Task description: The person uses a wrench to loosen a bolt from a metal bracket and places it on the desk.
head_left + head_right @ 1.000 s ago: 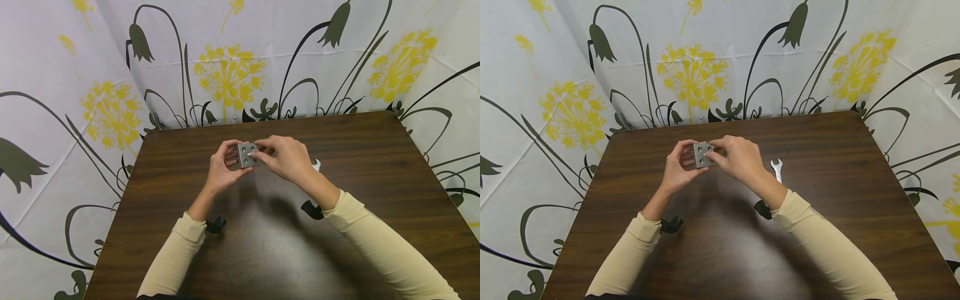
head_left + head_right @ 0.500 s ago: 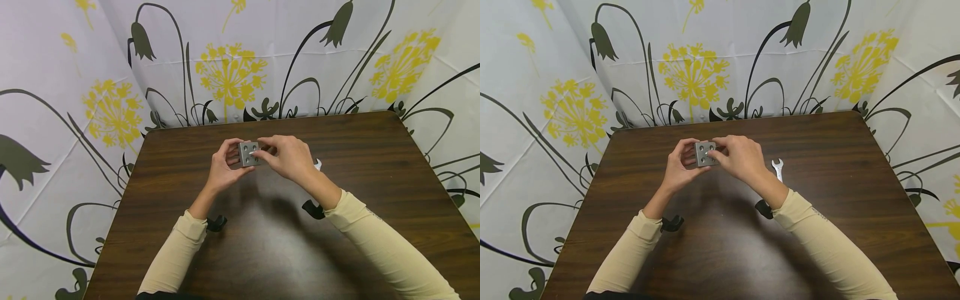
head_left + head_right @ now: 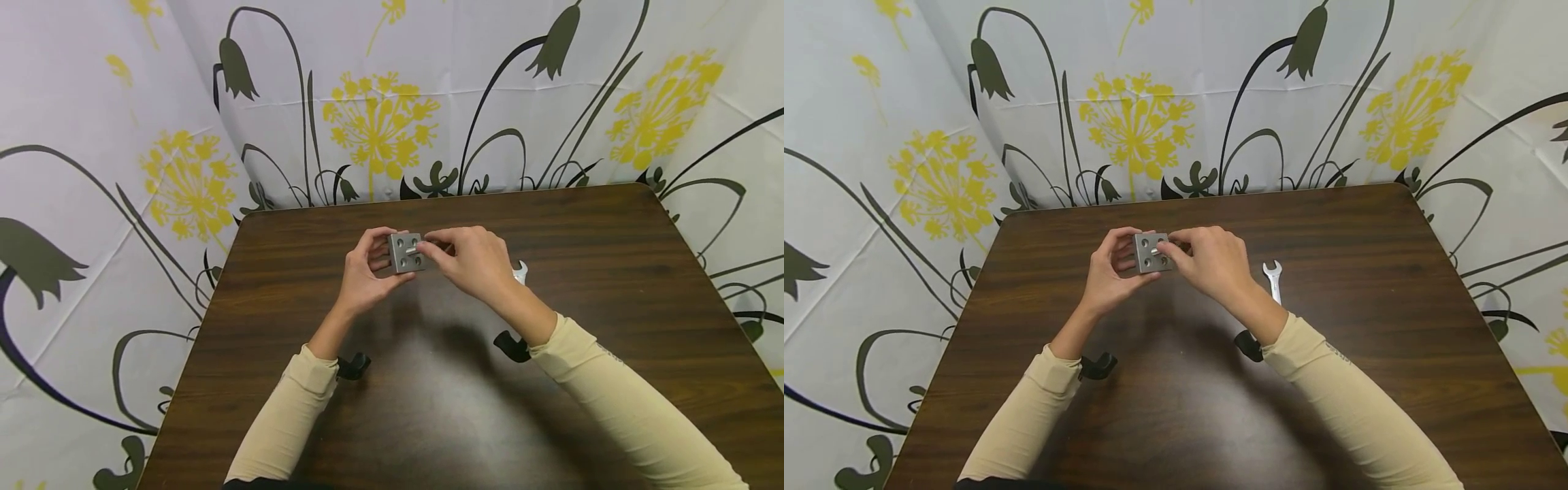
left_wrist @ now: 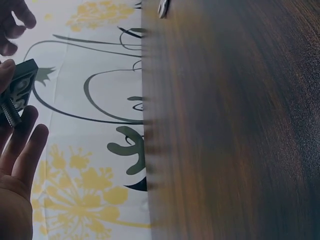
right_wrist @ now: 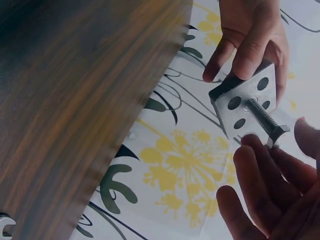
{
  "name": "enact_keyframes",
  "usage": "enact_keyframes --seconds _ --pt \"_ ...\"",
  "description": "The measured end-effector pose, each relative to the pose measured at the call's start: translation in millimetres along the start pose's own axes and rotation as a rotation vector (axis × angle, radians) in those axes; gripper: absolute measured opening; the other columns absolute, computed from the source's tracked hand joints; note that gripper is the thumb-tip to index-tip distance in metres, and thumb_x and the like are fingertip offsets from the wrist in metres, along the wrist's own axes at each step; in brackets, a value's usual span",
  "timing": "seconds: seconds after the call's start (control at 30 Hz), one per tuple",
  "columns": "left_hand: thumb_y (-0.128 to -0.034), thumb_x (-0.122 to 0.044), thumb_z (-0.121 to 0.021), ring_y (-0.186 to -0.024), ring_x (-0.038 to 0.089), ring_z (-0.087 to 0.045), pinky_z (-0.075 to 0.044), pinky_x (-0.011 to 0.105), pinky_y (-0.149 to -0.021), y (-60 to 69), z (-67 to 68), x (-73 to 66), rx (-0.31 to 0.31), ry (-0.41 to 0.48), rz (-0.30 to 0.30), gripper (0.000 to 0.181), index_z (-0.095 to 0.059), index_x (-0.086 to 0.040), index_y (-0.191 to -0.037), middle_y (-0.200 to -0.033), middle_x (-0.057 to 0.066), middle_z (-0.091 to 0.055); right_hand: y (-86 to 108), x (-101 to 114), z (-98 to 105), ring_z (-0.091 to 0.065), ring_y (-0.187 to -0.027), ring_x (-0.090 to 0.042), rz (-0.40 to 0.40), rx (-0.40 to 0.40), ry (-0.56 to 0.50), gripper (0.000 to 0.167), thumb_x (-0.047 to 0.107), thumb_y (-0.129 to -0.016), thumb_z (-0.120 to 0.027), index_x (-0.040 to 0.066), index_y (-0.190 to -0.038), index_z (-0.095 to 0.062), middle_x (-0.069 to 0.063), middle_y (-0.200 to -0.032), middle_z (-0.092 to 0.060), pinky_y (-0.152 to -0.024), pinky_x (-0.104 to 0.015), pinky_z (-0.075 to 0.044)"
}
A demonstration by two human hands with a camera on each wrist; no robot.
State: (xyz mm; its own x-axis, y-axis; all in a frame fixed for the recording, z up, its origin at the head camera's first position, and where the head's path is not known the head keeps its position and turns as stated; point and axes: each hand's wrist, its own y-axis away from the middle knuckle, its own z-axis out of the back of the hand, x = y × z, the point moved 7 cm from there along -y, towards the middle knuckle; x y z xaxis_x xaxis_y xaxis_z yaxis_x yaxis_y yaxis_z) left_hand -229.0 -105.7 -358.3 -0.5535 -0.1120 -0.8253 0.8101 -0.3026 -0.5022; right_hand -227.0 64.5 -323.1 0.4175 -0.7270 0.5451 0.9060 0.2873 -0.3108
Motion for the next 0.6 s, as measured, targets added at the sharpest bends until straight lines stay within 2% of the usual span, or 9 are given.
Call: enact_keyframes --seconds 0.13,0.2,0.33,0.43,0.6 --pt "-0.0682 0.012 -0.083 -0.109 0.034 -0.065 -0.054 0.053 -0.082 -0.3 -0.9 -0.4 0.008 0.007 0.008 0.068 -0.048 0.009 -0.126 -0.127 0.023 -0.061 -0.6 0.8 -0.6 -0.059 -0.067 -0.010 0.016 0.020 0.008 0.024 0.034 -0.090 -0.072 0.022 -0.111 -0.076 0.009 -0.084 -0.068 -0.051 -0.033 -0.043" --pt "-0.0681 0.012 -0.083 -0.109 0.034 -0.065 -0.054 0.053 -0.082 -0.5 -1.0 -0.3 0.009 0.010 0.010 0.068 -0.048 0.009 -0.126 -0.127 0.023 -0.061 -0.5 2.4 -0.6 -0.060 -0.070 -0.010 0.040 0.031 0.008 0.027 0.030 -0.088 -0.076 0.022 -0.114 -0.075 0.010 -0.087 -0.067 -0.053 -0.033 -0.045" --pt "-0.0681 0.012 -0.084 -0.108 0.034 -0.065 -0.055 0.052 -0.081 -1.3 -0.7 -0.4 0.007 0.000 0.004 0.068 -0.048 0.009 -0.126 -0.127 0.023 -0.062 -0.5 1.7 1.2 -0.062 -0.070 -0.009 0.017 0.020 0.003 0.034 0.037 -0.089 -0.073 0.022 -0.119 -0.073 0.010 -0.086 -0.069 -0.052 -0.033 -0.045" --pt "-0.0682 0.011 -0.084 -0.108 0.034 -0.065 -0.055 0.051 -0.081 -1.9 -0.5 -0.4 0.006 -0.008 -0.003 0.068 -0.048 0.009 -0.126 -0.126 0.023 -0.062 -1.5 -1.0 1.8 -0.060 -0.066 -0.007 -0.024 0.009 0.000 0.033 0.044 -0.091 -0.068 0.021 -0.115 -0.075 0.008 -0.081 -0.069 -0.050 -0.033 -0.043" --pt "-0.0680 0.011 -0.084 -0.109 0.034 -0.065 -0.055 0.050 -0.082 -1.6 -0.7 1.1 0.010 -0.001 0.006 0.068 -0.048 0.009 -0.126 -0.127 0.023 -0.062 -2.5 -0.1 -0.1 -0.059 -0.069 -0.009 0.005 0.045 -0.001 0.023 0.033 -0.091 -0.072 0.022 -0.110 -0.076 0.009 -0.085 -0.069 -0.054 -0.034 -0.045"
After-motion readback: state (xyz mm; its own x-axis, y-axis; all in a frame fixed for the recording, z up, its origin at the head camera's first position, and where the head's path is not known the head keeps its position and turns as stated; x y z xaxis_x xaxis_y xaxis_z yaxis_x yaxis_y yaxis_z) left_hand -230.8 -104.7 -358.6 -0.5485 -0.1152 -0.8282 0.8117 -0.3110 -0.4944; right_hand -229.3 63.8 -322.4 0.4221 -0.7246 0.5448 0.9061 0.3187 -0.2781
